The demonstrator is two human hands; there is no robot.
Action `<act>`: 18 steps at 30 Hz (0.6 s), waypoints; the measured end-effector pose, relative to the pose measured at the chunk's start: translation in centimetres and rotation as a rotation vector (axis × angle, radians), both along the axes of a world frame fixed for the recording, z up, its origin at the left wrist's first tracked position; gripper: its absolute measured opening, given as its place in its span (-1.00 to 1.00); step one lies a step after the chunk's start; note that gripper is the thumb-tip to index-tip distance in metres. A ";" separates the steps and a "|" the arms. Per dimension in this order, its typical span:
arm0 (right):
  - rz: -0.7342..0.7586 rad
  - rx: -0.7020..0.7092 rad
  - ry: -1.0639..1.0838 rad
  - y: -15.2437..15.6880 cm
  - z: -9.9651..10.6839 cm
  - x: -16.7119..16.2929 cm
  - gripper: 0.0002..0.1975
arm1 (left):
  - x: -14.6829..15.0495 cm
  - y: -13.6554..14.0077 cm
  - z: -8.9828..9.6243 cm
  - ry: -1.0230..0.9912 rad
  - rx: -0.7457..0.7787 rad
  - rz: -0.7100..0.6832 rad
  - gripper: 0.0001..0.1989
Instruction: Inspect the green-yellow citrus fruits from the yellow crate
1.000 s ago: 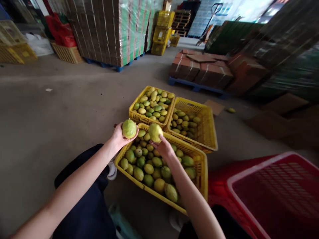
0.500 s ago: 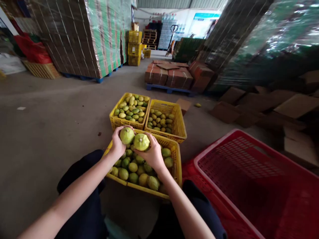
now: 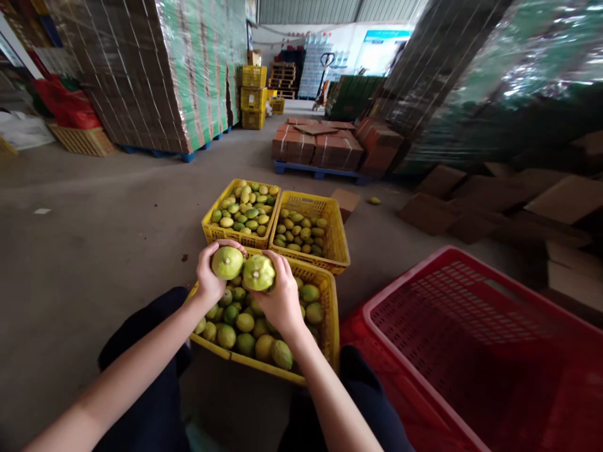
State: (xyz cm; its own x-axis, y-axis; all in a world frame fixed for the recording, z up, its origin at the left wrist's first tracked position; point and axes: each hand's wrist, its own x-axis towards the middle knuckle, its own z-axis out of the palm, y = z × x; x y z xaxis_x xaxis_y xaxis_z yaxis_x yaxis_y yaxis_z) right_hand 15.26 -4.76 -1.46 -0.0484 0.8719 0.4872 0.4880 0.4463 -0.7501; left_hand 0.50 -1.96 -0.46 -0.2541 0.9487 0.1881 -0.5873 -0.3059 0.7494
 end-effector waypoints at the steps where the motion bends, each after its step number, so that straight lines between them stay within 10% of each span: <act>1: -0.001 -0.026 0.020 0.1 0.0 -0.1 -0.38 | -0.1 0.2 0.1 -0.072 -0.105 -0.045 -0.67; 7: 0.042 -0.529 0.359 1.2 -0.8 -0.5 -0.35 | -0.5 1.8 -0.8 -0.287 -0.678 -0.240 -0.73; 12: 0.078 -1.026 0.720 2.0 -0.4 -0.1 -0.71 | -0.5 2.2 -1.5 -0.207 -0.827 -0.316 -0.66; 18: 0.105 -1.274 0.770 2.6 0.4 0.0 -0.47 | -0.9 2.3 -1.9 -0.130 -0.992 -0.418 -0.52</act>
